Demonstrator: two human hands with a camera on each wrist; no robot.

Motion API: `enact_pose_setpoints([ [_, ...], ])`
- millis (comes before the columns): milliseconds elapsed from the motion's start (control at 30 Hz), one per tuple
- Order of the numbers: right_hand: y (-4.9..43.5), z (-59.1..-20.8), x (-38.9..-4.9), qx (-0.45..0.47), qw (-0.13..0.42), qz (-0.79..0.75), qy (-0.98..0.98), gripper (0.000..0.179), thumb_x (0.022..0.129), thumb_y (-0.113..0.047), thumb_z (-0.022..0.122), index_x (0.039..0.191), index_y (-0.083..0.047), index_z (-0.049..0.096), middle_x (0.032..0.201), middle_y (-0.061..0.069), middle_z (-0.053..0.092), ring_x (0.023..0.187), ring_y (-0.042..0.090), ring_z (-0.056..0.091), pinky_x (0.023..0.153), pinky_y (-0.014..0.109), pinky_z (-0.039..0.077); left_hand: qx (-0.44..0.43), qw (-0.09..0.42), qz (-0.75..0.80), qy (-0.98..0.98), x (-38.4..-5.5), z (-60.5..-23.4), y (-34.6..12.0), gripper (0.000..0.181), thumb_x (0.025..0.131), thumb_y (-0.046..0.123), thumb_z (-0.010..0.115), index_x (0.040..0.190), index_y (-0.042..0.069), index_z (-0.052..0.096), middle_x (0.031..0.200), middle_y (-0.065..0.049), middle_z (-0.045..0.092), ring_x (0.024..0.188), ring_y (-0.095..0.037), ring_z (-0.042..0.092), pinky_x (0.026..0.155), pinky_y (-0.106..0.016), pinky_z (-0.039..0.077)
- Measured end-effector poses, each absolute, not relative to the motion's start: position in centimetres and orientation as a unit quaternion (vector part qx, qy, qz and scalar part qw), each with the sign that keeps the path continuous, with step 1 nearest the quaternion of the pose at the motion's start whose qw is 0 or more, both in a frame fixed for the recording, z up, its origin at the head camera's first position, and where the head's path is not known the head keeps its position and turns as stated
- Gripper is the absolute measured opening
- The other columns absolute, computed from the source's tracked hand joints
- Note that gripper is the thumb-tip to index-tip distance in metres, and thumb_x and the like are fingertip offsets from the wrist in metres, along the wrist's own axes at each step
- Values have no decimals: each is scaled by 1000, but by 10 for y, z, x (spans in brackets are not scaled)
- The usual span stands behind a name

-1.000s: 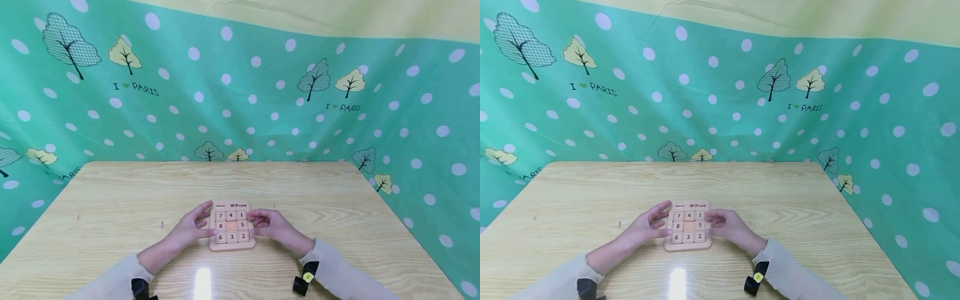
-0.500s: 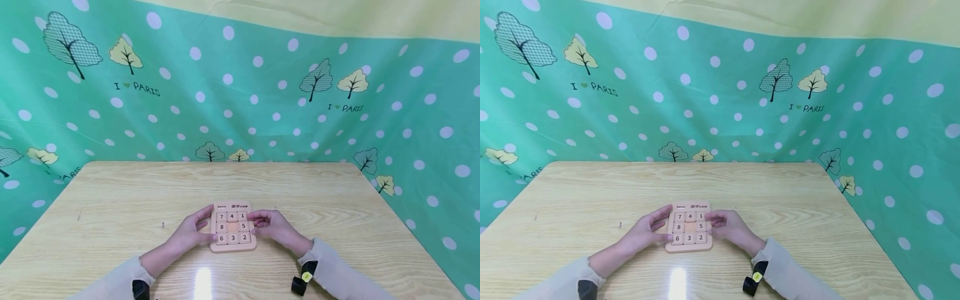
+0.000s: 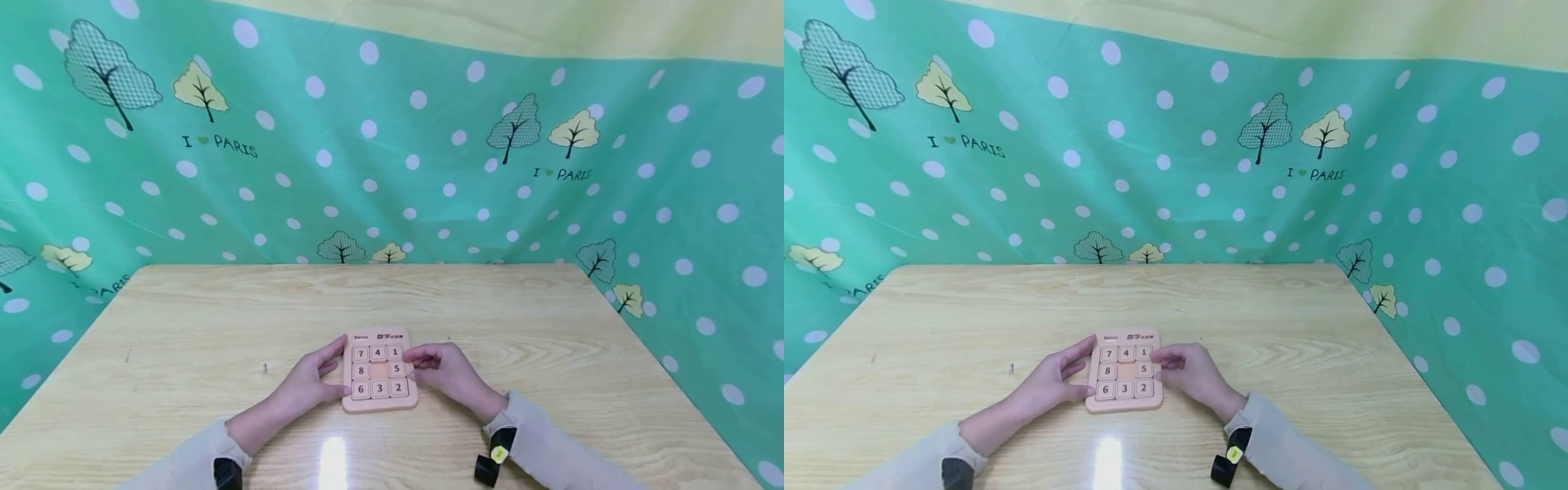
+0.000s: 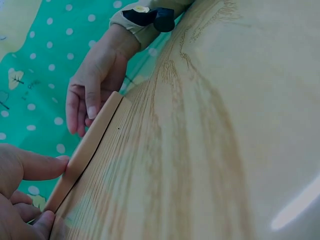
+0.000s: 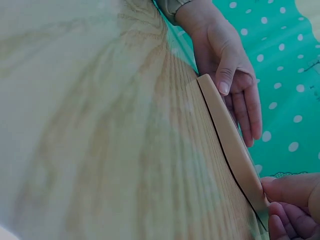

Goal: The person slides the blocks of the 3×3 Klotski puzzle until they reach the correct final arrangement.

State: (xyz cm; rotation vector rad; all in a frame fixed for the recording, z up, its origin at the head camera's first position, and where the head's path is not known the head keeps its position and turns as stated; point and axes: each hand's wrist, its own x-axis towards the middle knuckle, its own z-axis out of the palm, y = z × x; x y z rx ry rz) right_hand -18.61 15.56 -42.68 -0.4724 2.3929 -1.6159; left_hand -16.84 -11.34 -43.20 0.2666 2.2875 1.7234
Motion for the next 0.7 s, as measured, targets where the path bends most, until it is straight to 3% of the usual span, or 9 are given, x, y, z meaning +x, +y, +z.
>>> enact_pose_setpoints([
  [233, 149, -402, -175, -163, 94, -542, 819, 23, 80, 5, 68, 103, 8, 67, 99, 20, 68, 88, 25, 62, 73, 17, 53, 92, 137, 593, 788, -168, -431, -114, 89, 72, 3, 77, 147, 3, 28, 150, -18, 31, 132, -39, 36, 109, -38, 35],
  [700, 142, -394, -169, -128, 76, -533, 833, 18, 79, 3, 69, 97, 5, 70, 97, 19, 70, 85, 22, 64, 70, 18, 54, 99, 134, 592, 788, -168, -430, -113, 88, 73, 3, 77, 147, 2, 28, 151, -17, 30, 132, -38, 37, 110, -40, 34],
])
